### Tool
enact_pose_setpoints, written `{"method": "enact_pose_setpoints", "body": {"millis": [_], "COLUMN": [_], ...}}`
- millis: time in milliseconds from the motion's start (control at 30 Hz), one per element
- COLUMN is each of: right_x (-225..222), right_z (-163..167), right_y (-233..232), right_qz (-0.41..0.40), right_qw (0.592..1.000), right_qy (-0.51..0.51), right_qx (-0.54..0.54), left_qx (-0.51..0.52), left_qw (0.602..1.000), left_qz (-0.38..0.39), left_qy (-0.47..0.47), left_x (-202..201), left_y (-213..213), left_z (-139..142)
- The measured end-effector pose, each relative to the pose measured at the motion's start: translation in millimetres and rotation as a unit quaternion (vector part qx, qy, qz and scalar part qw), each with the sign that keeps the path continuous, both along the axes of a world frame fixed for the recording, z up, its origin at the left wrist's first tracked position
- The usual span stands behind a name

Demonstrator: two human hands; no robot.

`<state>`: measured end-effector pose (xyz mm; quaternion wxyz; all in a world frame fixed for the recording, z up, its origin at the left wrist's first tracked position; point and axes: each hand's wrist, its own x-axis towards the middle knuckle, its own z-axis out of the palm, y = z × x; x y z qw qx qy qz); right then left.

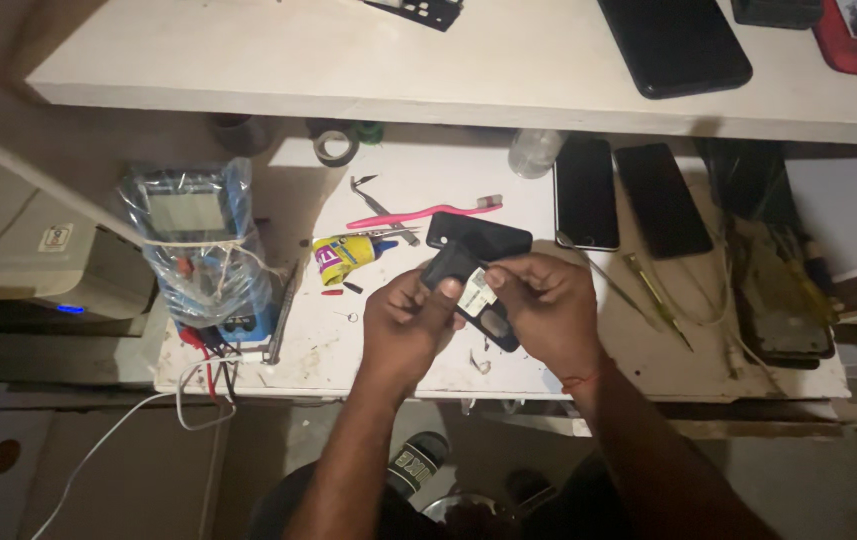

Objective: The person works at a repair bench on a small feature phone, prying off the back cover, removing and reinserting the battery, and snapping the cover back on. They then pick up a smartphone and run a small tool along its screen edge.

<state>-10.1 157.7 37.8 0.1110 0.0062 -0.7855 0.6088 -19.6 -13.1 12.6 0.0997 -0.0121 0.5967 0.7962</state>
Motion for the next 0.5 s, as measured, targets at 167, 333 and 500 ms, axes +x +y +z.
{"method": "enact_pose_setpoints", "body": {"millis": [167,333,500], "right_x": [4.1,-0.4,0.9], "right_z": [6.2,3.5,-2.5], "right_y": [2.6,0.8,0.6], "right_qz": [0.009,0.019,0.071], "right_qw": [0.991,1.0,0.987], "right_qy": [-0.131,0.008,0.013], "right_qx": [0.01,0.015,-0.141], "left_qx": [-0.02,-0.029,-0.089], "left_qw": [0.997,0.995,0.991], "left_qz": [-0.071,-0.073,-0.049], "left_qy": [-0.018,0.058,0.086], "left_x": [-2.7,2.1,3.2], "left_y": [-1.2,3.4,4.3], "left_z": [2.1,-3.5,-7.9]}}
